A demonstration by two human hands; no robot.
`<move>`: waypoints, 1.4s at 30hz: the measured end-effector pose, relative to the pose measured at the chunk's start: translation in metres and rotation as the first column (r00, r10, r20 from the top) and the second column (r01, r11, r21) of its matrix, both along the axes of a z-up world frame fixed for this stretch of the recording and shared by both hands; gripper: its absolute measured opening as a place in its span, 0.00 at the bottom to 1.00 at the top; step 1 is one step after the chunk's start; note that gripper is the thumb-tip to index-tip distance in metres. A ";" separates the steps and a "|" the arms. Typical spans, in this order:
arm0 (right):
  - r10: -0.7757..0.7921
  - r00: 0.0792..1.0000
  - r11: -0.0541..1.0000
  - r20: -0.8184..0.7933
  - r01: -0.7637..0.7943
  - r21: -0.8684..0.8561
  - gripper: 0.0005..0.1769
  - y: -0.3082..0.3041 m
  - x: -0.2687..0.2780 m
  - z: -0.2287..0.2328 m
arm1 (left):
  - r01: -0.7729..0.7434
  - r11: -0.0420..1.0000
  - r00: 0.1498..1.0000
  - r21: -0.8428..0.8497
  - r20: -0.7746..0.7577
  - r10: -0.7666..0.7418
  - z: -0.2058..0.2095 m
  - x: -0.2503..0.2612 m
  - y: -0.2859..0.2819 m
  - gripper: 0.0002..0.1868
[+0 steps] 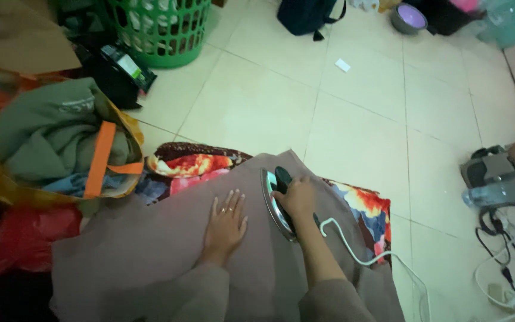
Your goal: Ironing a piece of brown fabric on a floor-level workspace.
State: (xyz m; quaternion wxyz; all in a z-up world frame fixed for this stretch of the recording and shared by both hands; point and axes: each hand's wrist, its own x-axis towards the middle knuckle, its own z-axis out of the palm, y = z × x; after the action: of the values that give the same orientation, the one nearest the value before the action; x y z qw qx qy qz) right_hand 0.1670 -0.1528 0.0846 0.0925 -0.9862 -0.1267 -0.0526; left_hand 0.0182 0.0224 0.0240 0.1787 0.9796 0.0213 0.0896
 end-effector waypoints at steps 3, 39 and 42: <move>0.037 0.998 0.997 -0.050 -0.040 -0.059 0.37 -0.009 0.008 -0.018 | 0.040 0.995 0.996 -0.090 -0.070 -0.046 0.001 0.003 0.003 0.35; 0.009 0.988 0.999 -0.154 -0.015 -0.038 0.43 0.007 0.013 -0.002 | 0.033 0.999 0.986 -0.029 -0.161 -0.037 0.002 0.004 0.001 0.36; 0.067 0.995 0.998 -0.076 -0.065 0.027 0.41 0.005 0.012 0.007 | 0.010 1.000 0.995 0.016 -0.101 -0.008 0.000 0.003 0.000 0.36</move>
State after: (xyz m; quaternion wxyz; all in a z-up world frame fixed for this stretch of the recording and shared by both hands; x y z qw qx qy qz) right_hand 0.1786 -0.1478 0.0912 0.1111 -0.9816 -0.1549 -0.0130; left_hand 0.0208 0.0227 0.0242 0.1696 0.9844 0.0251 0.0394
